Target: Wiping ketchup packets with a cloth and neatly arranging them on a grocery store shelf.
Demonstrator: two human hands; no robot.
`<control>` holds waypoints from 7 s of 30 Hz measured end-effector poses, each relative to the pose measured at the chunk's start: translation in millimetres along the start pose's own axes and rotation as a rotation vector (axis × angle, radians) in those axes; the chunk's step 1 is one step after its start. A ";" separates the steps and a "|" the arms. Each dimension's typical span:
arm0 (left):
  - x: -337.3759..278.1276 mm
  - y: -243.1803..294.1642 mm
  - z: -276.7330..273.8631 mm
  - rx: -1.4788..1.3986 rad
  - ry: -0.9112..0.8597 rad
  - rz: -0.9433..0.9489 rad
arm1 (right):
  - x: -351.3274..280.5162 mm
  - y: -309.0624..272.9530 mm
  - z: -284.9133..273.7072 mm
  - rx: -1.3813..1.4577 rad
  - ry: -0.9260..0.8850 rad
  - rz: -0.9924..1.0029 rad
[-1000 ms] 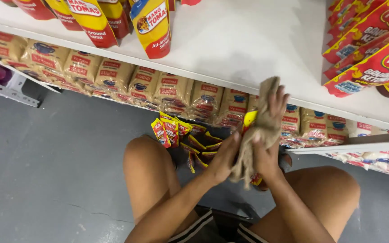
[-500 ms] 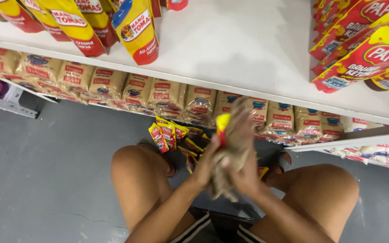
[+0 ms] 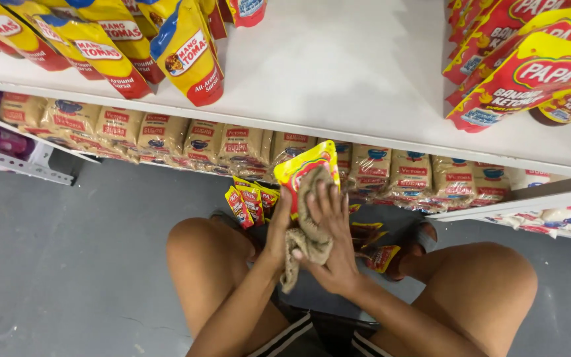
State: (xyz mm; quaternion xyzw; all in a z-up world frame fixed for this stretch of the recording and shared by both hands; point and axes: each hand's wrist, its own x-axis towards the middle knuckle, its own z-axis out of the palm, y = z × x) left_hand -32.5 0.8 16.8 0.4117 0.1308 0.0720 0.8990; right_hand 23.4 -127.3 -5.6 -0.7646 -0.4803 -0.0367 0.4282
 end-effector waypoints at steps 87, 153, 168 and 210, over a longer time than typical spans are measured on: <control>433.1 129.4 144.0 1.124 0.390 1.065 | 70.5 87.9 -184.3 0.303 0.161 0.482; 73.5 -226.6 -108.2 -0.131 -0.189 0.197 | -5.6 -20.5 -19.9 0.226 0.033 -0.076; 53.4 -121.6 -49.8 -0.417 -0.073 0.017 | -8.6 -17.5 -33.0 0.038 -0.017 -0.069; 7.7 -18.4 25.9 0.572 0.103 0.490 | -2.5 13.8 -60.2 0.865 0.314 0.628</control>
